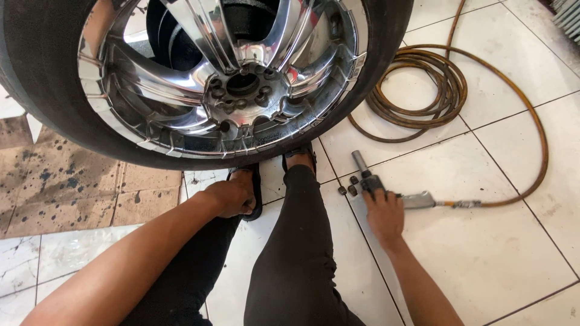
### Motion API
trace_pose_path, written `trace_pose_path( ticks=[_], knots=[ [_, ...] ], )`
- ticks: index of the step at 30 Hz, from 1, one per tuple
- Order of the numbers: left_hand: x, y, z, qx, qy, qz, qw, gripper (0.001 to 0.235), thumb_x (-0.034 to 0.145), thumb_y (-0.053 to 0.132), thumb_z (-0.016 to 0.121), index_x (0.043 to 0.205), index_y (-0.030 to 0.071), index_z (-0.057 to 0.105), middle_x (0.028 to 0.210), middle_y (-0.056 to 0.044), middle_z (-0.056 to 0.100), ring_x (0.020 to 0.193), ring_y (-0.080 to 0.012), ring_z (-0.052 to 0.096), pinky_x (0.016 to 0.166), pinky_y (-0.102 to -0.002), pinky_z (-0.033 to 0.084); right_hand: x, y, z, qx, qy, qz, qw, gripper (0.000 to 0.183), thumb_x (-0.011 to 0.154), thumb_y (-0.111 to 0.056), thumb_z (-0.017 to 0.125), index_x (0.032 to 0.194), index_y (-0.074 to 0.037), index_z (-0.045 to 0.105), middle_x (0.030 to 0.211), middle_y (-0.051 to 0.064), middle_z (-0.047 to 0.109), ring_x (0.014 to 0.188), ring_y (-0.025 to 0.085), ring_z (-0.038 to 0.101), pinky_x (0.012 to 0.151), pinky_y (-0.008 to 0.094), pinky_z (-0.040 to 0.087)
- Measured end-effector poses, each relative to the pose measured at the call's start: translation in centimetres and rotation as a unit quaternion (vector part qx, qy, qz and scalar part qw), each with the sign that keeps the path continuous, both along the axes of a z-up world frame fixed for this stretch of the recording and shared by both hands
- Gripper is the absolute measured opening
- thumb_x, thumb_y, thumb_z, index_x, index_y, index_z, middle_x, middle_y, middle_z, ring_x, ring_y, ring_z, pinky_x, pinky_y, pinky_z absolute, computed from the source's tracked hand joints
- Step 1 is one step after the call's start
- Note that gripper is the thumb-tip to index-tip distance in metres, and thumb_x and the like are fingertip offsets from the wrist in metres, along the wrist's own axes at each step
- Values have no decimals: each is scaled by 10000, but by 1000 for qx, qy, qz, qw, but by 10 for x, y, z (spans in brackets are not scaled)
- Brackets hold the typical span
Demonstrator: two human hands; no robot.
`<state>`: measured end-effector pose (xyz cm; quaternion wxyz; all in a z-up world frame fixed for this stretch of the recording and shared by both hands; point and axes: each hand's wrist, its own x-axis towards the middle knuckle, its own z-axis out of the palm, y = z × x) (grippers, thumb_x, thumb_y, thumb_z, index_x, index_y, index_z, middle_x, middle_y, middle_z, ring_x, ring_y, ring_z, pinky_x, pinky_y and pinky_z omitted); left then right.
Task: The person installs a wheel hub onto a vehicle axle, then lifts a tire and mounts it onto the hub. They hand-tighten several lug nuts to secure the wheel in place.
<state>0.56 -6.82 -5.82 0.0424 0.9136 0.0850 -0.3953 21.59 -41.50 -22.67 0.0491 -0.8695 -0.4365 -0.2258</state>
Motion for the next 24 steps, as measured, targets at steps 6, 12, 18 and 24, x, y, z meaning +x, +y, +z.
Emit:
trace_pose_path(
  ticks=[6, 12, 18, 24],
  knots=[
    [-6, 9, -5, -34, -68, -51, 996, 265, 927, 413, 670, 1119, 248, 748, 1295, -67, 617, 1208, -275, 606, 952, -430, 527, 50, -26, 15, -15, -22, -64, 998, 245, 954, -148, 634, 1158, -213, 753, 977, 87, 610, 903, 319, 583, 739, 454, 491],
    [6, -2, 2, 2, 39, -18, 999, 285, 993, 441, 613, 1162, 239, 719, 1196, -42, 729, 1162, -250, 679, 974, -425, 531, 25, 16, -3, 83, 218, -35, 972, 397, 912, -17, 531, 1275, -88, 675, 1166, 156, 628, 1055, 362, 606, 902, 465, 532],
    [-4, 6, -7, -21, -28, -41, 999, 272, 954, 427, 644, 1140, 255, 743, 1233, -15, 700, 1265, -254, 587, 1001, -429, 507, -19, 48, 15, 56, 363, -61, 928, 328, 970, -156, 595, 1291, -95, 618, 1186, 175, 592, 1100, 379, 593, 885, 474, 523],
    [-6, 1, 10, -18, -29, -22, 999, 313, 947, 418, 658, 1178, 217, 718, 1302, -86, 645, 1281, -280, 579, 1013, -430, 516, -30, 43, 34, 110, 460, -139, 870, 332, 956, -214, 662, 1231, -45, 584, 1202, 237, 538, 973, 403, 645, 848, 483, 538]
  ],
)
